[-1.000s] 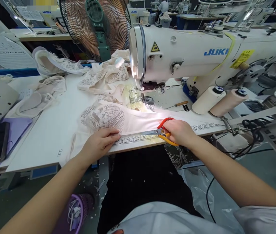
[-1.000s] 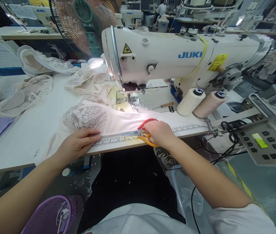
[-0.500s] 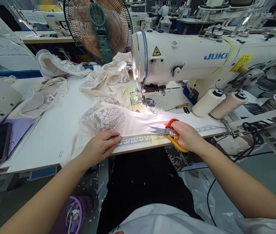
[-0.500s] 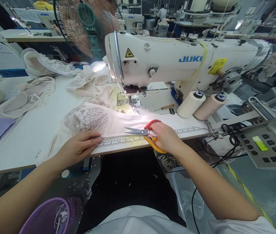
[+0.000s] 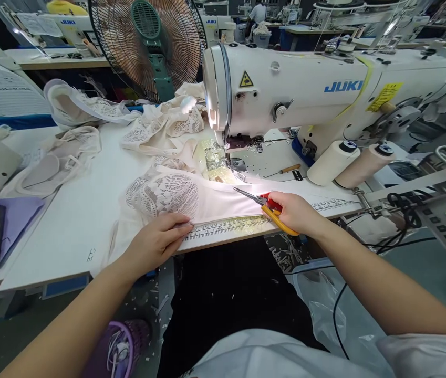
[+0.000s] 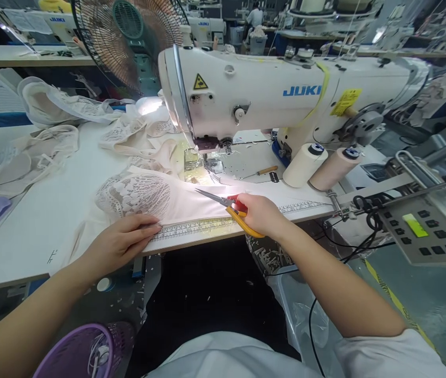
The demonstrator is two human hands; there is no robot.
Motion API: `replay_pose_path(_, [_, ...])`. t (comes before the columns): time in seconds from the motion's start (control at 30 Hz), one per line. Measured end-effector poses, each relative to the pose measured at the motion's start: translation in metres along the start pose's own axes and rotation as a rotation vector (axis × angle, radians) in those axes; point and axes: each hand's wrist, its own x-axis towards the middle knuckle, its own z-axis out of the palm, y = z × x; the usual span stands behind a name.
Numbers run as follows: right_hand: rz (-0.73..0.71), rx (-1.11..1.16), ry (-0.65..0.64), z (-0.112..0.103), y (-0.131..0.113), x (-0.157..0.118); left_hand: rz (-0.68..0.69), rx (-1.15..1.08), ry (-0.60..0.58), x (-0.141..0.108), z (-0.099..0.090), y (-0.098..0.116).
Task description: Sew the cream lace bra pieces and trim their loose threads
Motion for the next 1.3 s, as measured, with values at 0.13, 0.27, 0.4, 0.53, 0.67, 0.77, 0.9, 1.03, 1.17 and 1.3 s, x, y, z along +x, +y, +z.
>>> replay_pose_path(0.13, [-0.010, -0.011, -0.028, -0.005, -0.002, 0.005, 0.040, 0.022, 0.030, 0.000, 0.001, -0.001])
replay_pose_path(0.27, [-0.009, -0.035, -0.077, -0.006, -0.002, 0.011, 0.063, 0.022, 0.044, -0.001, 0.001, -0.003])
replay_pose_path(0.4, [-0.058, -0.118, -0.119, -0.010, -0.004, 0.017, 0.074, 0.013, 0.039, -0.002, 0.001, -0.006])
replay_pose_path(0.53, [-0.107, -0.142, -0.171, -0.017, -0.003, 0.025, 0.086, 0.019, 0.059, 0.000, 0.003, -0.011])
replay_pose_path(0.67, [-0.118, -0.133, -0.179, -0.020, 0.004, 0.030, 0.114, -0.021, 0.061, 0.004, 0.006, -0.015])
replay_pose_path(0.77, [-0.136, -0.123, -0.171, -0.020, 0.007, 0.030, 0.134, -0.035, 0.067, 0.007, 0.008, -0.017])
replay_pose_path(0.9, [-0.172, -0.130, -0.179, -0.018, 0.008, 0.031, 0.189, 0.032, 0.080, 0.007, 0.012, -0.021])
replay_pose_path(1.03, [-0.209, -0.159, -0.158, -0.018, 0.009, 0.037, 0.244, 0.050, 0.068, 0.007, 0.013, -0.024])
replay_pose_path(1.17, [-0.223, -0.156, -0.161, -0.018, 0.010, 0.044, 0.250, 0.062, 0.057, 0.007, 0.012, -0.022])
replay_pose_path(1.3, [-0.215, -0.157, -0.202, -0.020, 0.008, 0.045, 0.234, 0.076, 0.045, 0.006, 0.011, -0.020])
